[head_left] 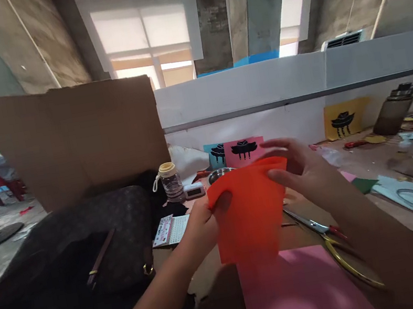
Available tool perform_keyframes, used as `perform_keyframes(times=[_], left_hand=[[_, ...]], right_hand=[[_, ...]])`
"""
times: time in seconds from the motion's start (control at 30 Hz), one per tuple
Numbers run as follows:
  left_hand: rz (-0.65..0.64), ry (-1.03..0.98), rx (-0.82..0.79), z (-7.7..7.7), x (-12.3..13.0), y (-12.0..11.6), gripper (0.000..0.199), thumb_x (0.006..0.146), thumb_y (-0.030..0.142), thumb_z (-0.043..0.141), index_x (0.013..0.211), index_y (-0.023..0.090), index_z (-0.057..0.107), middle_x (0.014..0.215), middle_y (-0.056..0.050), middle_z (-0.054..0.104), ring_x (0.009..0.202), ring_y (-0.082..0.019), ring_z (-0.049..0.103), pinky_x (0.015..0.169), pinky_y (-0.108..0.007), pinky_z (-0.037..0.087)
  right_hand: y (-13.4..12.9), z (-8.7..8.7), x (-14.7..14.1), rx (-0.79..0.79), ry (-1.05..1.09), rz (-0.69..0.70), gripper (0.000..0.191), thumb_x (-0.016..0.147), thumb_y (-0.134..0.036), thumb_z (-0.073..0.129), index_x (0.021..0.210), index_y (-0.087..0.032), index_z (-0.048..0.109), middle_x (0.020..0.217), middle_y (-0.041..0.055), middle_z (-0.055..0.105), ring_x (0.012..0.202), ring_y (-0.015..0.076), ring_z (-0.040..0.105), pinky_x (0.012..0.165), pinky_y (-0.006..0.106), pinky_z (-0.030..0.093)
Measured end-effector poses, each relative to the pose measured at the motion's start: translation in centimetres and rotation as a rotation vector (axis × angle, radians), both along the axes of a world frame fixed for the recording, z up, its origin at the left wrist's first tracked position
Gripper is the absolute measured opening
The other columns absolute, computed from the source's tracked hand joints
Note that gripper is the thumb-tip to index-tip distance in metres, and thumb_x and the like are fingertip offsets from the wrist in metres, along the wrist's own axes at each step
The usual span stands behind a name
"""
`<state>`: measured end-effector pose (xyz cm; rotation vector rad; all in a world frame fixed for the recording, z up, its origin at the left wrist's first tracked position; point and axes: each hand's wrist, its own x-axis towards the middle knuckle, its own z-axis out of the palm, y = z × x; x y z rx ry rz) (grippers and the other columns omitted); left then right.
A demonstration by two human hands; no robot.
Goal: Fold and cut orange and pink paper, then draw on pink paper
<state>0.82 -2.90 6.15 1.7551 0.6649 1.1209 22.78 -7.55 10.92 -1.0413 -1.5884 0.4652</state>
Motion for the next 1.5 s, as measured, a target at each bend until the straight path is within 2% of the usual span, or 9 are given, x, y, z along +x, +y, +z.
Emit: perform_keyframes(times=[0.13, 0.23, 0.33, 0.5, 0.7, 0.87, 1.1, 1.3, 1.5], left_hand=[[-0.024, 0.01, 0.013, -2.4, 1.6, 0.2, 0.044, 0.094, 0.056, 0.052, 0.086, 0.016, 0.068, 0.082, -0.005, 0.064, 0.073, -0.019, 0.051, 0.063, -0.027, 0.041], [-0.049, 0.005, 0.022, -3.6, 2.5, -0.2, 0.044, 0.096, 0.055, 0.05, 0.086, 0.016, 0.068, 0.081, -0.004, 0.063, 0.074, -0.019, 0.051, 0.064, -0.027, 0.041], [-0.077, -0.012, -0.008, -4.0, 3.1, -0.7, 0.045, 0.096, 0.055, 0.049, 0.086, 0.016, 0.069, 0.079, -0.004, 0.064, 0.071, -0.018, 0.051, 0.06, -0.026, 0.041], [-0.037, -0.13, -0.097, -3.0, 2.7, -0.5, 0.048, 0.093, 0.061, 0.052, 0.09, 0.017, 0.071, 0.081, -0.005, 0.069, 0.073, -0.019, 0.058, 0.062, -0.026, 0.046], [0.027, -0.284, -0.214, 0.2, 1.2, -1.0, 0.05, 0.082, 0.063, 0.067, 0.102, 0.018, 0.074, 0.091, -0.005, 0.075, 0.079, -0.02, 0.067, 0.07, -0.026, 0.051], [-0.066, -0.44, -0.371, 1.5, 0.8, -2.1, 0.045, 0.071, 0.057, 0.081, 0.096, 0.02, 0.077, 0.087, -0.003, 0.077, 0.072, -0.017, 0.068, 0.063, -0.022, 0.051], [-0.116, -0.498, -0.431, 2.2, 0.7, -2.2, 0.036, 0.066, 0.05, 0.087, 0.075, 0.017, 0.075, 0.071, -0.001, 0.074, 0.059, -0.012, 0.064, 0.051, -0.017, 0.046], [-0.083, -0.492, -0.364, 2.3, 0.0, -2.0, 0.045, 0.068, 0.056, 0.084, 0.089, 0.017, 0.076, 0.074, -0.002, 0.076, 0.06, -0.014, 0.067, 0.055, -0.02, 0.05], [-0.088, -0.452, -0.282, 2.5, -0.5, -1.7, 0.047, 0.076, 0.059, 0.076, 0.094, 0.016, 0.078, 0.076, -0.003, 0.075, 0.064, -0.015, 0.068, 0.057, -0.021, 0.05]], right_hand=[[-1.8, 0.6, 0.1, 0.232, -0.411, -0.21, 0.046, 0.088, -0.04, 0.068, 0.131, -0.034, 0.054, 0.136, 0.0043, 0.059, 0.126, 0.0263, 0.055, 0.105, 0.046, 0.047], [-3.0, 0.8, 0.3, 0.158, -0.718, -0.197, 0.039, 0.091, -0.042, 0.063, 0.128, -0.036, 0.059, 0.136, 0.0016, 0.061, 0.126, 0.0278, 0.056, 0.104, 0.048, 0.047], [-3.0, 0.9, 1.0, 0.003, -0.799, -0.144, 0.035, 0.092, -0.044, 0.061, 0.125, -0.035, 0.061, 0.128, 0.0007, 0.067, 0.118, 0.0282, 0.062, 0.096, 0.045, 0.051], [-1.4, 1.2, 1.6, -0.178, -0.542, -0.123, 0.048, 0.085, -0.052, 0.067, 0.129, -0.034, 0.059, 0.122, 0.0028, 0.07, 0.105, 0.0281, 0.067, 0.087, 0.042, 0.055], [0.3, -0.1, 0.1, -0.309, 0.094, 0.253, 0.05, 0.077, -0.044, 0.079, 0.12, -0.025, 0.062, 0.119, 0.007, 0.071, 0.104, 0.0258, 0.069, 0.08, 0.034, 0.06], [0.8, -1.3, -1.0, -0.472, 0.327, 0.252, 0.043, 0.071, -0.044, 0.084, 0.103, -0.02, 0.069, 0.106, 0.0084, 0.076, 0.091, 0.0258, 0.074, 0.073, 0.033, 0.061], [0.4, -1.2, -1.4, -0.524, 0.385, 0.203, 0.046, 0.068, -0.048, 0.085, 0.1, -0.019, 0.072, 0.1, 0.0095, 0.077, 0.093, 0.0305, 0.074, 0.075, 0.037, 0.061], [-0.4, -0.4, -2.5, -0.49, 0.388, 0.127, 0.041, 0.067, -0.047, 0.085, 0.094, -0.019, 0.074, 0.099, 0.0096, 0.078, 0.089, 0.0305, 0.074, 0.074, 0.039, 0.061], [-0.3, -0.6, -2.3, -0.523, 0.326, 0.139, 0.044, 0.071, -0.048, 0.082, 0.103, -0.02, 0.072, 0.105, 0.0096, 0.077, 0.091, 0.0298, 0.074, 0.074, 0.038, 0.061]])
